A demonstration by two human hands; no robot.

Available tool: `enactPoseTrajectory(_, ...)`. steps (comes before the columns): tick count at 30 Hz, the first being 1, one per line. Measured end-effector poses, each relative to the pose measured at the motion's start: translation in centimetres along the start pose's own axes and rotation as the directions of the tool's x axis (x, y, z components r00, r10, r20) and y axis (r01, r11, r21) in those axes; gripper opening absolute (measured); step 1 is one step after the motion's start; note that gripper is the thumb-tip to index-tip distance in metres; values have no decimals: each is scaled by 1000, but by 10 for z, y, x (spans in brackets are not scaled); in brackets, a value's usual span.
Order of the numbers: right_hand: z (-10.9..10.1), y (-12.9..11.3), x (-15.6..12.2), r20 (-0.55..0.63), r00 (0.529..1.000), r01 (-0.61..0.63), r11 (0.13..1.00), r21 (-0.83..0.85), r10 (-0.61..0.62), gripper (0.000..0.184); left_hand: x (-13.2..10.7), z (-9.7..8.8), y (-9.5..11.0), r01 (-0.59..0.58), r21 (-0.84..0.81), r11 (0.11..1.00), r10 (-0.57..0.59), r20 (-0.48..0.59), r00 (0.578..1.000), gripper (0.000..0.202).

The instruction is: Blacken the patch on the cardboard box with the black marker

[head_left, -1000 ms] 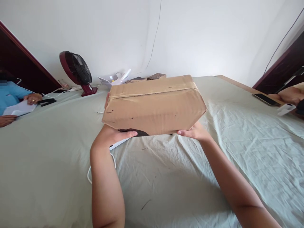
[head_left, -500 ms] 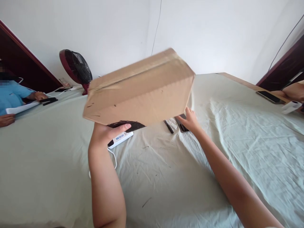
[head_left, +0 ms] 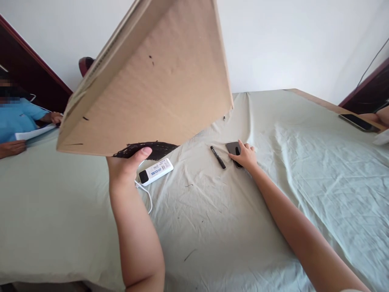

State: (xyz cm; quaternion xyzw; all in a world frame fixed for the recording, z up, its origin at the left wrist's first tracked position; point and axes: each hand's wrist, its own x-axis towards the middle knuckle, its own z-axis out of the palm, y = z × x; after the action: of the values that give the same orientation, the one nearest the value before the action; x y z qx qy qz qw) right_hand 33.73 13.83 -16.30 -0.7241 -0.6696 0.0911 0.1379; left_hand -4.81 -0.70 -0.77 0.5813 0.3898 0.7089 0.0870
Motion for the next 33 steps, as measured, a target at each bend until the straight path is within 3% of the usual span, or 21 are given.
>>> enactPoseTrajectory(12, -5, -9, -5, 31, 999, -39, 999, -3, 39, 100, -3, 14, -11, 79, -39, 996, -74, 100, 992, 100)
enactPoseTrajectory(23, -30, -24, -2, 153, 982, -119, 992, 39, 112, 103, -8, 12, -11, 146, 163, 976, -183, 241, 953, 67)
enactPoseTrajectory(28, -36, -31, -7, 165, 976, -150, 987, 50, 140, 104, -8, 10, -9, 137, 185, 973, -182, 259, 948, 64)
enactPoseTrajectory(31, -55, -33, -10, 165, 984, -76, 994, 76, 63, 96, -8, 8, -11, 149, 205, 967, -201, 262, 944, 63)
enactPoseTrajectory(33, -73, -33, -15, 178, 971, 127, 972, 196, -162, 97, -8, 6, -13, 128, 242, 962, -194, 270, 943, 66)
